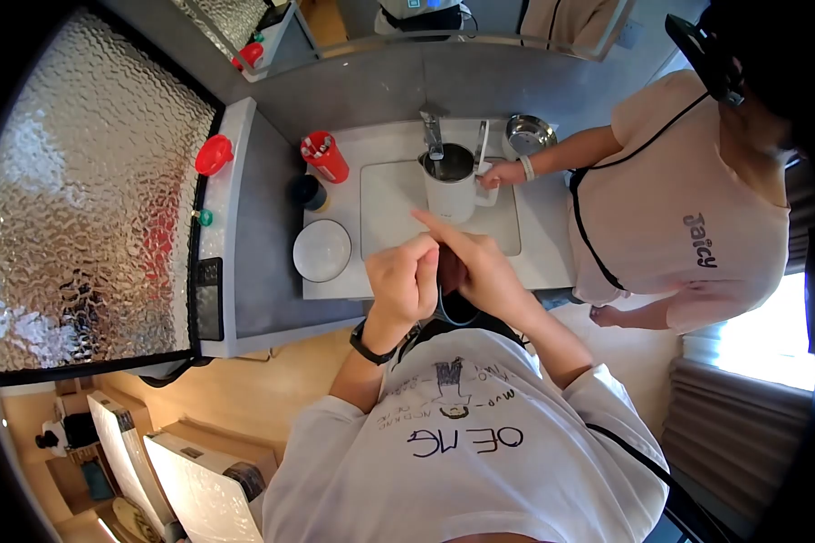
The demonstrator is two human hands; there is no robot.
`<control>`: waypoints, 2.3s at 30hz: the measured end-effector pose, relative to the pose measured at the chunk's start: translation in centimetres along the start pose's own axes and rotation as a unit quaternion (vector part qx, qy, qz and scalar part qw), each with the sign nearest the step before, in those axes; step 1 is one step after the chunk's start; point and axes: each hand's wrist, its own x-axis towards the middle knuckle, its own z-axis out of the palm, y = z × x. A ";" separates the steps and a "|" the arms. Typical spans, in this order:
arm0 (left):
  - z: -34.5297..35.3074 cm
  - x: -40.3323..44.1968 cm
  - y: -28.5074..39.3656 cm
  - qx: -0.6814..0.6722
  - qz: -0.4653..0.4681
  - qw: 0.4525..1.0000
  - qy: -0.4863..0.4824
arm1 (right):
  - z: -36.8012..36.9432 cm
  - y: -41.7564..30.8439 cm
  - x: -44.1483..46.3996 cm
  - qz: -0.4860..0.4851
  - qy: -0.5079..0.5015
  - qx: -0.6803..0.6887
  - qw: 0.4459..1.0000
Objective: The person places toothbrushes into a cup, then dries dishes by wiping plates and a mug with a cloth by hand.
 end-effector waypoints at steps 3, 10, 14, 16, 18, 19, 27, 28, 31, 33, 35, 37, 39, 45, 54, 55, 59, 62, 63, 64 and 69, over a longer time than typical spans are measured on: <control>-0.3 0.1 -0.4 0.081 0.051 0.995 -0.008 | 1.6 2.5 -0.5 0.062 0.056 0.037 0.996; -2.0 -0.6 -4.4 0.233 0.034 0.964 0.121 | 2.8 2.6 -3.8 0.223 0.035 0.244 0.943; -0.1 -1.8 -7.6 0.202 -0.157 0.954 0.156 | 3.9 2.7 -6.1 0.102 -0.015 0.283 0.954; 0.5 -3.9 -9.4 0.146 -0.306 0.934 0.113 | 2.9 4.0 -6.0 0.158 0.005 0.290 0.944; 1.3 -8.1 -12.5 0.068 -0.391 0.911 0.112 | 1.1 5.8 -7.0 0.237 0.038 0.300 0.923; 1.7 -9.8 -13.8 -0.013 -0.470 0.876 0.112 | -0.7 6.0 -7.7 0.285 0.027 0.287 0.914; 4.5 -16.1 -15.5 -0.250 -0.613 0.715 0.226 | -4.7 11.9 -11.6 0.219 0.144 0.204 0.943; 4.7 -16.3 -16.0 -0.236 -0.606 0.728 0.217 | -4.3 12.1 -11.7 0.249 0.148 0.202 0.936; 5.0 -14.6 -18.9 -0.230 -0.572 0.761 0.199 | -3.7 12.0 -10.0 0.228 0.149 0.273 0.923; 4.8 -13.0 -20.6 -0.274 -0.561 0.759 0.186 | -3.8 10.9 -8.5 0.290 0.109 0.262 0.914; 4.3 -10.9 -23.0 -0.304 -0.542 0.760 0.190 | -2.2 11.2 -7.8 0.263 0.128 0.242 0.925; 4.6 -8.4 -26.1 -0.213 -0.460 0.847 0.163 | -1.0 11.5 -7.0 0.231 0.149 0.208 0.939; 4.6 -6.5 -29.2 -0.198 -0.433 0.867 0.147 | 1.2 11.2 -6.6 0.242 0.208 0.264 0.910; 6.1 -6.4 -37.6 -0.141 -0.392 0.898 0.138 | 4.6 9.6 -3.9 0.263 0.211 0.210 0.918; 7.3 -7.8 -43.0 -0.153 -0.461 0.860 0.156 | 8.7 8.5 -1.7 0.334 0.266 0.187 0.885; 7.5 -7.6 -43.0 -0.156 -0.464 0.859 0.151 | 8.9 8.5 -1.7 0.330 0.269 0.187 0.885; 7.5 -7.6 -43.8 0.043 -0.431 0.893 0.126 | 8.9 8.4 -1.8 0.318 0.253 0.162 0.899; 7.3 -9.2 -43.0 0.108 -0.431 0.885 0.138 | 8.4 8.8 -2.3 0.298 0.266 0.182 0.898; 7.2 -10.2 -41.9 0.121 -0.432 0.880 0.158 | 8.0 8.9 -2.3 0.291 0.259 0.188 0.901; 7.2 -11.8 -40.7 0.111 -0.421 0.889 0.143 | 7.6 8.9 -2.4 0.294 0.268 0.201 0.895; 5.5 -18.1 -29.9 -0.087 -0.453 0.887 0.025 | 5.7 11.0 -3.5 0.285 0.219 0.218 0.907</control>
